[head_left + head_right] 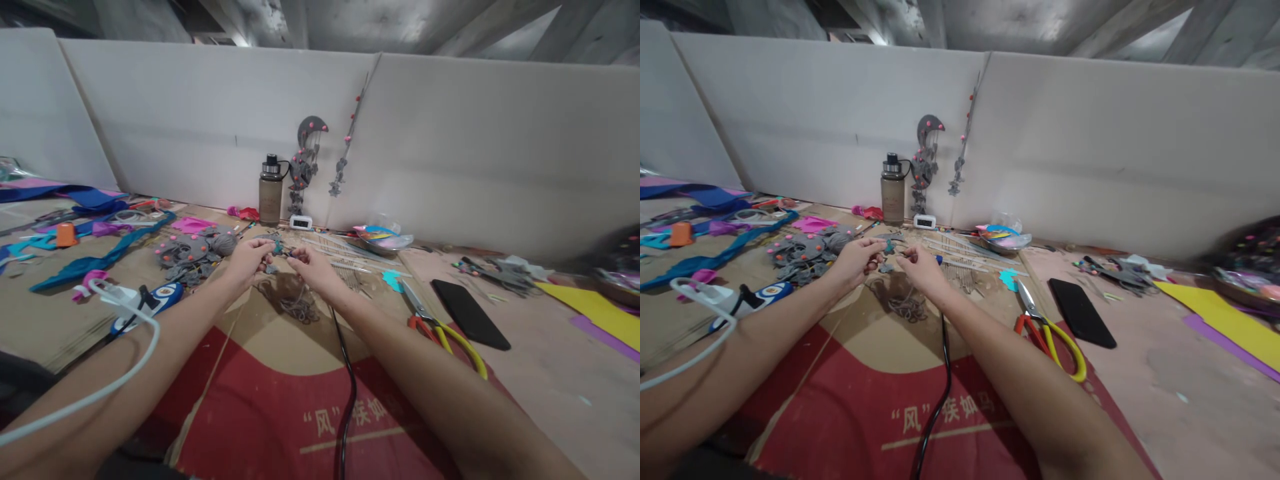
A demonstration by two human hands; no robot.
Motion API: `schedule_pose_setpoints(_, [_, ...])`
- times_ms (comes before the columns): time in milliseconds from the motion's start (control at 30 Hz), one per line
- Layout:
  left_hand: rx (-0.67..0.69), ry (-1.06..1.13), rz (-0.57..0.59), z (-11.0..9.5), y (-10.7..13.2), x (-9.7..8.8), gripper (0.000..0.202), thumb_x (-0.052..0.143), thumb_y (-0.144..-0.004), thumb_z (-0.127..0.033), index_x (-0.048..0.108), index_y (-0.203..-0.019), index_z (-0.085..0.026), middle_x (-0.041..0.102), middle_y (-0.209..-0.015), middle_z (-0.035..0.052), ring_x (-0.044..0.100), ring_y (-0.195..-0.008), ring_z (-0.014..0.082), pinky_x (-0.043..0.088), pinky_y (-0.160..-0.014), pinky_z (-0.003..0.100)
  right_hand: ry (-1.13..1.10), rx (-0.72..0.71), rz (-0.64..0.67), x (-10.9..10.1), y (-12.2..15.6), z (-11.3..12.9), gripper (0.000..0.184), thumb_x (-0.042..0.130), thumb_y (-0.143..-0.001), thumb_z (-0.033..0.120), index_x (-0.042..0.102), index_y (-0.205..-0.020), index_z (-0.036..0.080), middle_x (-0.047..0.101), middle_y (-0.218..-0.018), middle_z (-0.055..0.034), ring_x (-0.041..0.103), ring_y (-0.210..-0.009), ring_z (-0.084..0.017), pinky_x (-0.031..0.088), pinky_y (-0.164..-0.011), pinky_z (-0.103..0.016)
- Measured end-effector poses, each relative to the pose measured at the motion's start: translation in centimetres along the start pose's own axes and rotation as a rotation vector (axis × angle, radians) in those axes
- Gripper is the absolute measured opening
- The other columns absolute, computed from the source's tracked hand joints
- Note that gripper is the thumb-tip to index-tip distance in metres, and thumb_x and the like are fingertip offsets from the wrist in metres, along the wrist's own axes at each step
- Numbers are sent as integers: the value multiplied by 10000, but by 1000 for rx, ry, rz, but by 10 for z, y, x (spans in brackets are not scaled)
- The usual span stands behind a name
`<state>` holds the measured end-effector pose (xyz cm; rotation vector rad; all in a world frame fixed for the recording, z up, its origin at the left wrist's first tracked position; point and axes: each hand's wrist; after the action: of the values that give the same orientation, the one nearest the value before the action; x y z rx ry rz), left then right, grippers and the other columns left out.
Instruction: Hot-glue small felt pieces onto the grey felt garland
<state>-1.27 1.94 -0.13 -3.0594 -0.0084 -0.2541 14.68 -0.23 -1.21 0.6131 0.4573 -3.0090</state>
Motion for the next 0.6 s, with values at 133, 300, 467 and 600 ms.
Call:
schedule_pose_setpoints(133, [20, 40, -28, -3, 0, 0, 200, 718, -608, -216, 609, -742, -116, 518, -475, -20, 442, -400, 59, 214, -344, 144, 221, -90, -88, -20, -1, -2, 159, 524, -796, 325, 587, -747, 188, 589, -680, 9, 516, -640, -127, 365, -608, -249])
schedule_pose_setpoints(300, [57, 44, -37, -1, -1, -1, 189, 716, -609, -209, 609, -734, -117, 512, -499, -29, 434, -409, 54, 216, -350, 149, 556, 123, -147, -39, 10, -16, 275, 553, -799, 434, 585, -740, 168, 631, -713, -88, 577, -686, -190, 378, -627, -286])
schedule_pose_setpoints(467, [97, -12, -40, 2, -4, -2, 190, 714, -618, -239, 629, -741, -121, 502, -511, -36, 417, -413, 51, 217, -358, 158, 738, 218, -55, -29, 15, -27, 399, 581, -743, 516, 615, -859, 135, 665, -887, -199, 633, -805, -280, 418, -656, -334])
schedule_pose_setpoints(600, [78, -7, -28, 5, -2, 0, 185, 717, -615, -238, 625, -731, -127, 467, -489, -52, 370, -396, 43, 190, -362, 163, 495, 202, -136, -27, 2, -34, 106, 656, -621, 262, 586, -640, 183, 639, -640, -107, 610, -655, -236, 393, -588, -307])
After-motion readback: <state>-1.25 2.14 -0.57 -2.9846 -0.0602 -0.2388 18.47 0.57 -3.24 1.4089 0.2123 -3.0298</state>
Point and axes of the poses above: each hand's wrist, its own y-axis away from the middle knuckle, its own x-axis out of the palm, z = x × y
